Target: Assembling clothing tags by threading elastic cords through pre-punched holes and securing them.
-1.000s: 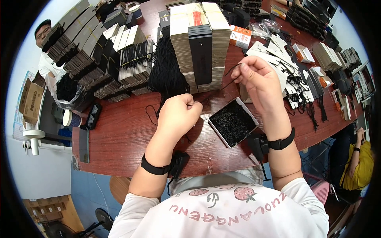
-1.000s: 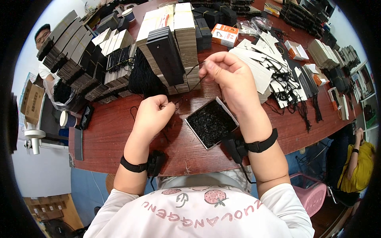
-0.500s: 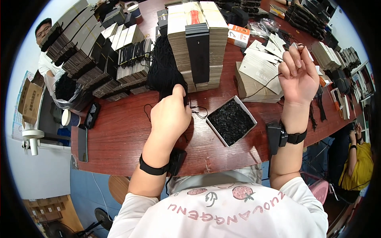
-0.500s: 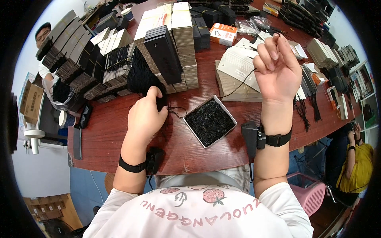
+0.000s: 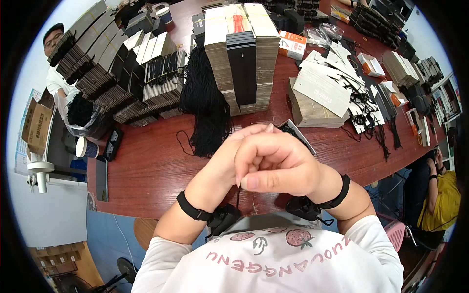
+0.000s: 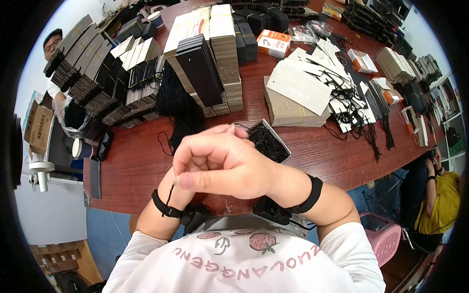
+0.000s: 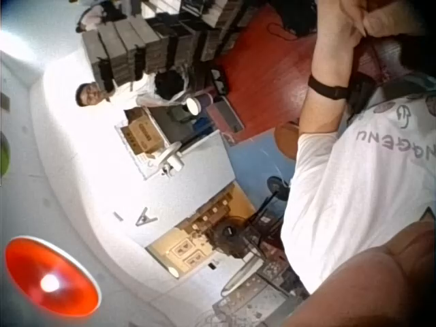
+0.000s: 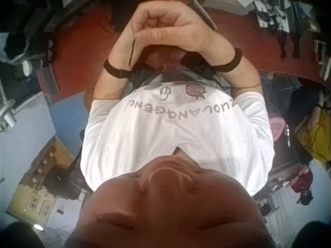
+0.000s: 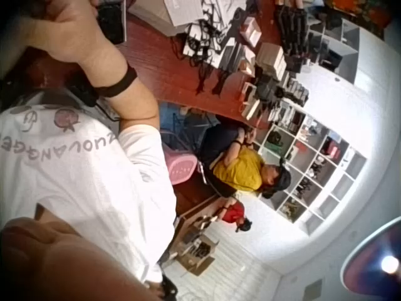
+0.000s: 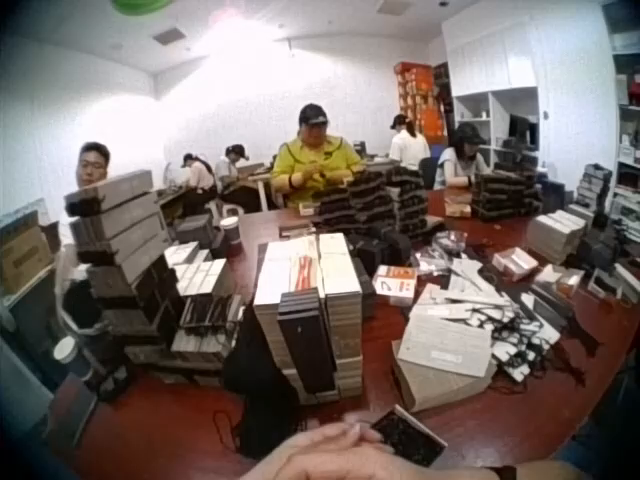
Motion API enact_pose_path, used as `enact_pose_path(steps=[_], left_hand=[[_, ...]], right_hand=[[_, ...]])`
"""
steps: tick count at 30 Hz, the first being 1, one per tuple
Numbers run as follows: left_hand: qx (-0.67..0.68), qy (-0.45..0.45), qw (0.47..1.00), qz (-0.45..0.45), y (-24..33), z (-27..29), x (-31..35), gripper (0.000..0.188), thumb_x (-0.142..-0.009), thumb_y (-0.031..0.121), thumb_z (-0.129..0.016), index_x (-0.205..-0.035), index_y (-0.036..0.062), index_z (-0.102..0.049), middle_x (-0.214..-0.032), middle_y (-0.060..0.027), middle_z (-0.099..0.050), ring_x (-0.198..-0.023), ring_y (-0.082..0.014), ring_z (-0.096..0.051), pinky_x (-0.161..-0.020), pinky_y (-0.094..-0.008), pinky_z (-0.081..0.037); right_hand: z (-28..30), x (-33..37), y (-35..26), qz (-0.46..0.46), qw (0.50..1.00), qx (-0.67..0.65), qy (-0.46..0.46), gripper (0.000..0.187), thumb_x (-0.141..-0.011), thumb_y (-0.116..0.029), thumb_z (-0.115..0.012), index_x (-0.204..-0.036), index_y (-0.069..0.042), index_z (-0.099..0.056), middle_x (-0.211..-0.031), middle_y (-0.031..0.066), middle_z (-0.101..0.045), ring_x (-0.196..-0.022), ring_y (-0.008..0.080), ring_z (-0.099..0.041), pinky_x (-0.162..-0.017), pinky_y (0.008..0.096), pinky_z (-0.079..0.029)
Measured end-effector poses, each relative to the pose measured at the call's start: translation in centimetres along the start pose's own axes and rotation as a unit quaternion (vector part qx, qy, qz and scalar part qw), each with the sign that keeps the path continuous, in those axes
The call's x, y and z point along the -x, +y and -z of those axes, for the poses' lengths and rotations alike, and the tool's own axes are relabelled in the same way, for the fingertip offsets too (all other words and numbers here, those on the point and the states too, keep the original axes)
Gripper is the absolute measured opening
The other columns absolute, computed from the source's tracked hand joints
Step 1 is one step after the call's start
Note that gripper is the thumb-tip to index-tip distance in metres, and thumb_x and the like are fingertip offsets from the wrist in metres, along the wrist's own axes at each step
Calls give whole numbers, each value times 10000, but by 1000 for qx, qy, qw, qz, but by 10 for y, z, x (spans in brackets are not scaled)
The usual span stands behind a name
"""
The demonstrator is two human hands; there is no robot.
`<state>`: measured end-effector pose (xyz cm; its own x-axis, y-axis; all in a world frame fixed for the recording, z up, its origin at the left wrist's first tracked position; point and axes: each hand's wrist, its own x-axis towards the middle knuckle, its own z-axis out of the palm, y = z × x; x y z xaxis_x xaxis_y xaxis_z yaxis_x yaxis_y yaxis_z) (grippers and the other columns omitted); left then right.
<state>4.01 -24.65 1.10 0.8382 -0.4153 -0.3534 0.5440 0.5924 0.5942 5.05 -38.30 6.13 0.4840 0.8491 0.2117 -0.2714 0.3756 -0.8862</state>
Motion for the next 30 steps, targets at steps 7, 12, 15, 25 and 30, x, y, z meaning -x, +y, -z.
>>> enact_pose_path(steps=[7,12,15,25,30], left_hand=[[174,-49,976,-121,12,23,1,256,-965,204,-477,-1123,8,-519,-840,-32,-573,-748,-135,-543,-669,-272,-474],[84,-102,978,-159,9,17,-2,311,-997,254,-393,-1123,-4,-515,-723,-20,-502,-562,-76,-380,-532,-217,-331],[-29,-57,983,-173,9,10,4,363,-1006,281,-359,-1144,-15,-517,-711,-23,-511,-533,-57,-362,-495,-199,-306],[-260,55,938,-222,5,13,1,361,-988,259,-435,-1176,-17,-570,-737,23,-574,-555,-1,-405,-499,-167,-344],[-262,127,914,-282,6,8,3,253,-967,164,-485,-1025,-32,-633,-758,10,-591,-704,-59,-532,-655,-212,-449]], right_hand=[[32,8,-14,13,998,58,-31,74,-839,-55,-645,-842,-9,-586,-756,-18,-571,-638,28,-493,-557,170,-377],[67,6,-18,43,972,26,231,99,-856,-104,-622,-864,-26,-562,-696,27,-579,-551,68,-524,-473,204,-418],[65,-2,-1,39,948,64,308,85,-873,-92,-580,-882,-12,-554,-683,53,-570,-561,112,-551,-483,222,-434],[56,-6,35,87,925,235,286,71,-798,-58,-670,-826,3,-647,-846,37,-623,-737,88,-578,-673,222,-473],[55,-4,30,73,869,396,288,120,-760,-83,-697,-844,-5,-665,-818,30,-597,-672,75,-523,-591,211,-419]])
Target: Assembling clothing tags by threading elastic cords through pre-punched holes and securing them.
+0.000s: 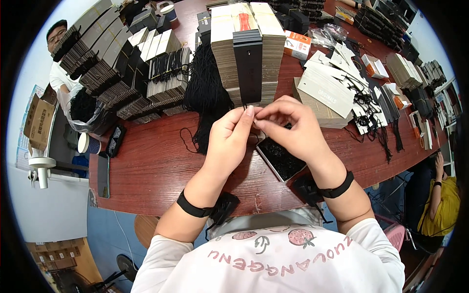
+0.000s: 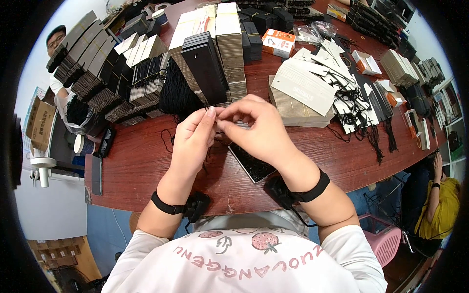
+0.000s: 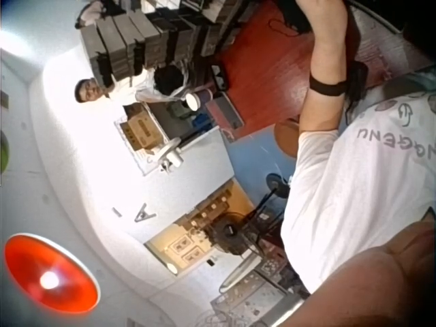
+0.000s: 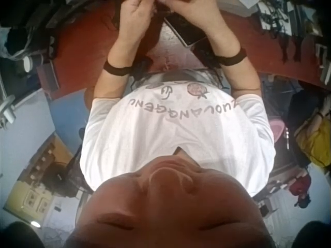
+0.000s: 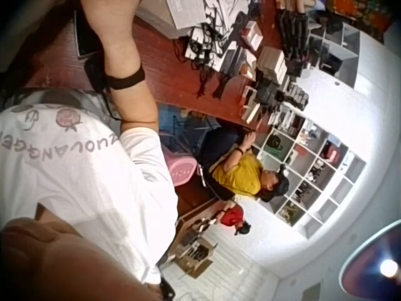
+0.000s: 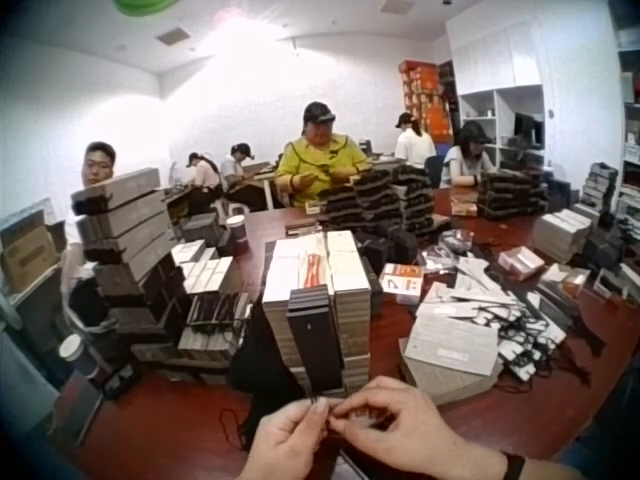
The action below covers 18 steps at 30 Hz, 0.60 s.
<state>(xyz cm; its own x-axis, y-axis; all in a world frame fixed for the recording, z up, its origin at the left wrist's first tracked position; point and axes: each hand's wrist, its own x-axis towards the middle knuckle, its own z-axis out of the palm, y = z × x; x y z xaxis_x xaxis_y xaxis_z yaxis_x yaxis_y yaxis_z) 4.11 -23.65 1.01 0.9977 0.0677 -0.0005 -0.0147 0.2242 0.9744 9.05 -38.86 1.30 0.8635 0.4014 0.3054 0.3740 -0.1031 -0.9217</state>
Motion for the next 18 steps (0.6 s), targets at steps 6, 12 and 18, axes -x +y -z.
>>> enact_pose_path(steps=[6,12,18], left_hand=[[-200,-65,969,-131,-16,8,-2,174,-952,115,-499,-938,-18,-610,-780,-16,-598,-696,-72,-544,-637,-219,-445],[-351,-55,909,-217,-8,6,-2,163,-922,82,-526,-887,-47,-620,-776,-104,-619,-692,-144,-590,-635,-256,-464],[-287,-68,940,-172,-2,2,1,170,-920,94,-536,-934,-43,-636,-778,-94,-625,-694,-137,-587,-635,-256,-463]], right_hand=[[4,-4,-3,-144,952,-251,-96,248,-850,-121,-665,-1015,63,-649,-815,57,-645,-727,75,-567,-634,217,-472],[3,-6,-3,-187,946,-243,-101,277,-892,-199,-611,-1044,27,-663,-831,36,-652,-728,68,-560,-641,215,-445],[11,-10,9,-220,916,-319,-105,255,-899,-197,-588,-1008,20,-666,-882,71,-667,-761,113,-596,-651,229,-450]])
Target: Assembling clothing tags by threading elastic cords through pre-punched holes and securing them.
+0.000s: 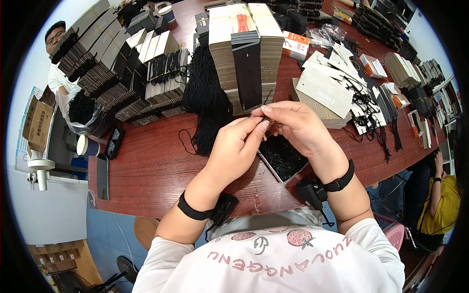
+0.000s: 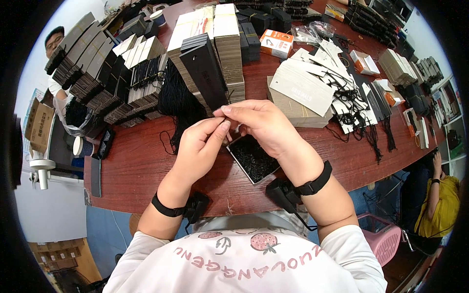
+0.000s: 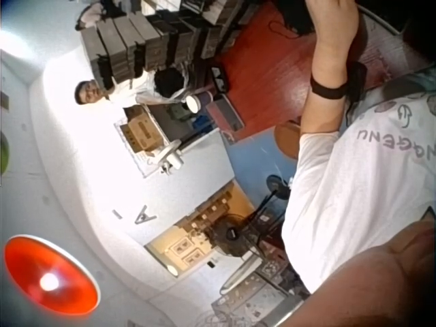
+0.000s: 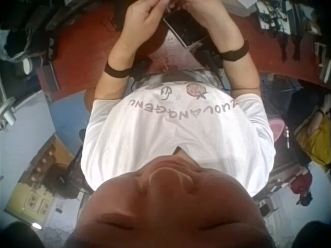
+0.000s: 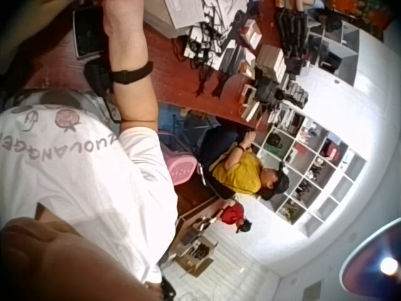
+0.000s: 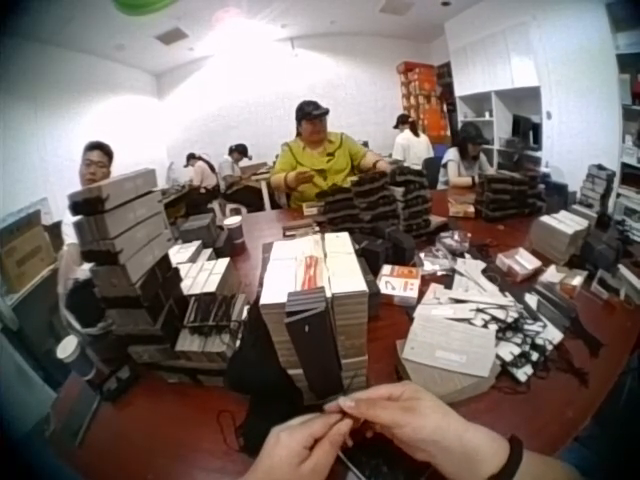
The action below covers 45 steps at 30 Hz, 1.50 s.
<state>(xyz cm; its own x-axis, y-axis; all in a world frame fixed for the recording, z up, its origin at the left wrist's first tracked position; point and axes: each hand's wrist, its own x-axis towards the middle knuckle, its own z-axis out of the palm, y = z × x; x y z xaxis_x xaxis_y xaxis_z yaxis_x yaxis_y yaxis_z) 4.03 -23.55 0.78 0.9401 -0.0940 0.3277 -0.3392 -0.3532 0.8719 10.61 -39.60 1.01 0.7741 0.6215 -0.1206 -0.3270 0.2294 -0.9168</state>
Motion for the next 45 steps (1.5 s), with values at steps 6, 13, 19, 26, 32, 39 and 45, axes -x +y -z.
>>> enact_pose_path(steps=[6,13,19,26,32,39,45], left_hand=[[70,-33,996,53,-1,1,3,208,-937,126,-522,-971,-36,-648,-781,-49,-621,-708,-100,-558,-656,-236,-451],[100,-73,988,93,-1,-1,3,248,-951,156,-504,-961,-43,-653,-745,-37,-604,-706,-93,-546,-669,-229,-444],[100,-83,987,94,-2,0,3,254,-953,152,-494,-919,-48,-646,-718,-29,-593,-697,-89,-539,-671,-223,-438],[89,-52,993,60,-3,0,1,213,-892,171,-588,-965,-22,-642,-840,-83,-617,-745,-130,-570,-669,-270,-460],[310,-22,951,-8,7,-5,4,394,-944,179,-508,-1267,-25,-412,-1146,-131,-547,-1122,-198,-505,-974,-335,-392],[442,-27,890,110,-6,-1,5,261,-953,221,-519,-1110,14,-496,-841,-9,-536,-659,-44,-453,-570,-210,-383],[330,42,936,115,3,0,2,128,-922,104,-568,-989,-3,-589,-784,20,-573,-656,-7,-474,-565,-150,-373]], right_hand=[[-8,2,0,26,999,-32,-6,249,-907,-208,-588,-978,17,-669,-753,28,-623,-709,77,-567,-593,214,-433],[-6,0,-2,82,995,-35,51,232,-909,-200,-589,-952,15,-664,-694,-27,-534,-647,57,-502,-581,208,-424],[-6,-1,-3,108,990,-36,81,195,-899,-192,-595,-943,-19,-672,-698,-44,-537,-626,35,-444,-573,184,-363],[-9,1,-1,163,985,-34,39,178,-886,-144,-604,-957,10,-657,-991,46,-604,-771,55,-516,-677,204,-422],[-15,5,4,272,956,107,-36,138,-893,-97,-589,-949,12,-652,-1224,124,-503,-894,111,-562,-788,253,-461],[-18,5,9,266,958,108,17,143,-896,-100,-587,-943,25,-638,-1226,115,-496,-812,69,-558,-733,220,-471],[-18,2,7,266,956,95,80,167,-903,-126,-584,-915,29,-647,-1055,95,-587,-843,74,-552,-750,223,-458]])
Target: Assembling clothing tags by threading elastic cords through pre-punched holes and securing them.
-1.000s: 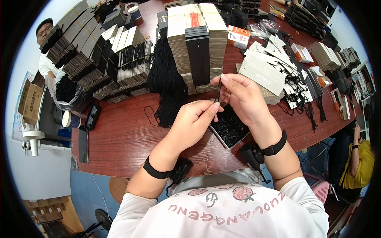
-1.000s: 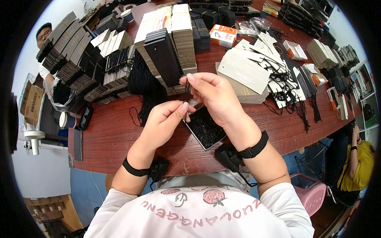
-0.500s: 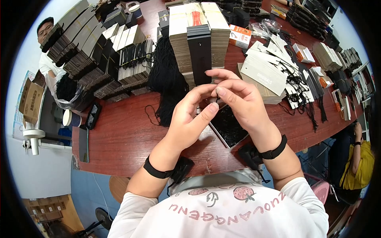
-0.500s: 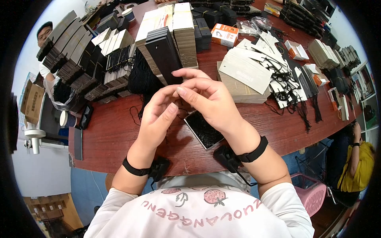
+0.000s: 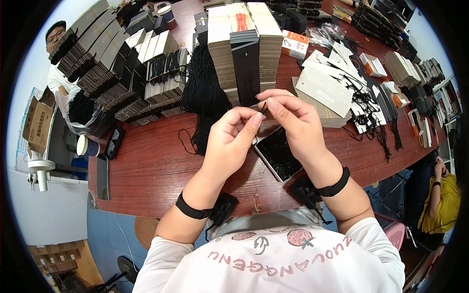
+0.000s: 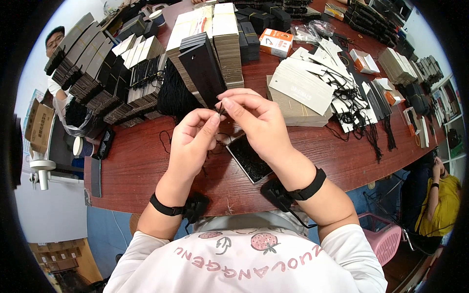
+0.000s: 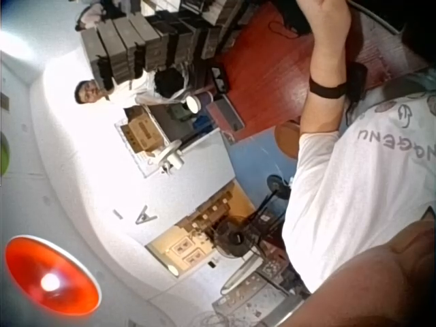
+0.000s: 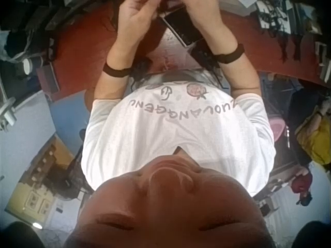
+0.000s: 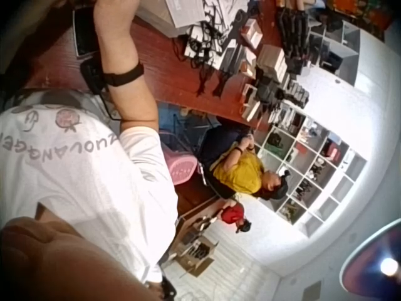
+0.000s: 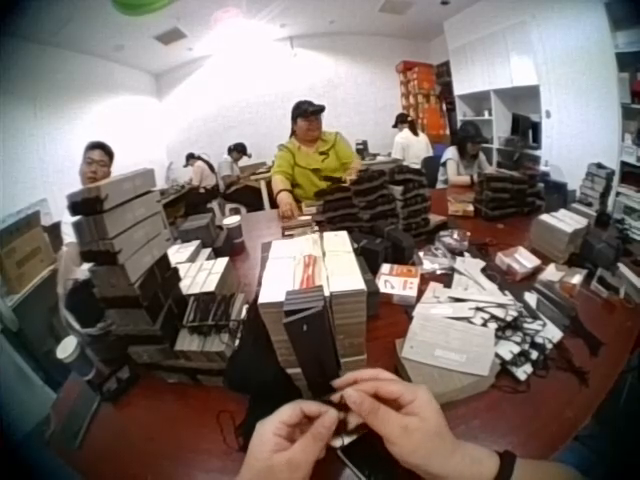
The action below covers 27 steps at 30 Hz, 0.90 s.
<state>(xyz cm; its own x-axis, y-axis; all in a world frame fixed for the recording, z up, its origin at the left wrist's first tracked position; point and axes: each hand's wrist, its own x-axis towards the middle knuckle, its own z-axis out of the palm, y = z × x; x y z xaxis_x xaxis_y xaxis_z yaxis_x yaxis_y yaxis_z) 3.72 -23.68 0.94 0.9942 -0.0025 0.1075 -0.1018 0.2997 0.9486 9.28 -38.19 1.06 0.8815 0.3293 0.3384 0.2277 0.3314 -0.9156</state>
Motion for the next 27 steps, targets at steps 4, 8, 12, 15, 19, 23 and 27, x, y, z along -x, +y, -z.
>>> enact_pose_path(steps=[4,8,12,15,19,23,27], left_hand=[[-36,16,999,-15,4,3,-1,122,-917,93,-574,-986,-3,-604,-781,21,-579,-655,-10,-481,-573,-151,-380],[-71,27,997,-31,1,4,-2,119,-910,95,-584,-969,-3,-615,-794,12,-581,-656,-19,-496,-574,-163,-399],[-182,51,976,-108,-11,7,-6,117,-893,93,-601,-930,-15,-626,-810,-23,-583,-663,-42,-528,-580,-189,-432],[-204,56,971,-114,-11,9,-7,119,-887,90,-605,-917,-23,-625,-810,-39,-581,-663,-55,-542,-587,-201,-446],[-200,52,973,-107,-11,9,-7,123,-888,94,-604,-916,-24,-623,-808,-44,-582,-662,-62,-553,-588,-209,-453],[-186,55,975,-110,-12,8,-7,120,-886,95,-606,-916,-19,-625,-808,-49,-585,-668,-69,-560,-589,-215,-456],[-194,53,974,-108,-16,10,-7,106,-882,88,-605,-914,-11,-628,-809,-57,-589,-668,-80,-564,-591,-220,-459]], right_hand=[[15,-6,-16,-73,992,98,19,198,-918,-149,-565,-885,31,-642,-824,31,-641,-754,82,-559,-676,233,-451],[34,-9,-33,-113,882,392,-237,178,-801,-188,-663,-787,-11,-652,-642,100,-610,-589,179,-571,-587,290,-454],[29,-1,-21,-16,819,487,-303,142,-705,-131,-703,-776,-17,-654,-720,137,-635,-633,270,-612,-592,348,-469],[27,2,-15,-75,760,548,-341,99,-680,-136,-701,-725,-54,-666,-718,126,-644,-712,303,-626,-637,387,-487],[24,3,-15,-97,725,573,-368,57,-660,-106,-696,-686,-68,-663,-705,115,-644,-756,299,-630,-657,387,-494],[36,1,-11,16,780,548,-303,57,-697,-83,-681,-700,-48,-636,-680,129,-619,-696,291,-627,-628,372,-490],[29,-12,-28,-166,942,254,-146,33,-827,-21,-602,-812,-7,-576,-682,68,-615,-594,124,-610,-528,255,-471]])
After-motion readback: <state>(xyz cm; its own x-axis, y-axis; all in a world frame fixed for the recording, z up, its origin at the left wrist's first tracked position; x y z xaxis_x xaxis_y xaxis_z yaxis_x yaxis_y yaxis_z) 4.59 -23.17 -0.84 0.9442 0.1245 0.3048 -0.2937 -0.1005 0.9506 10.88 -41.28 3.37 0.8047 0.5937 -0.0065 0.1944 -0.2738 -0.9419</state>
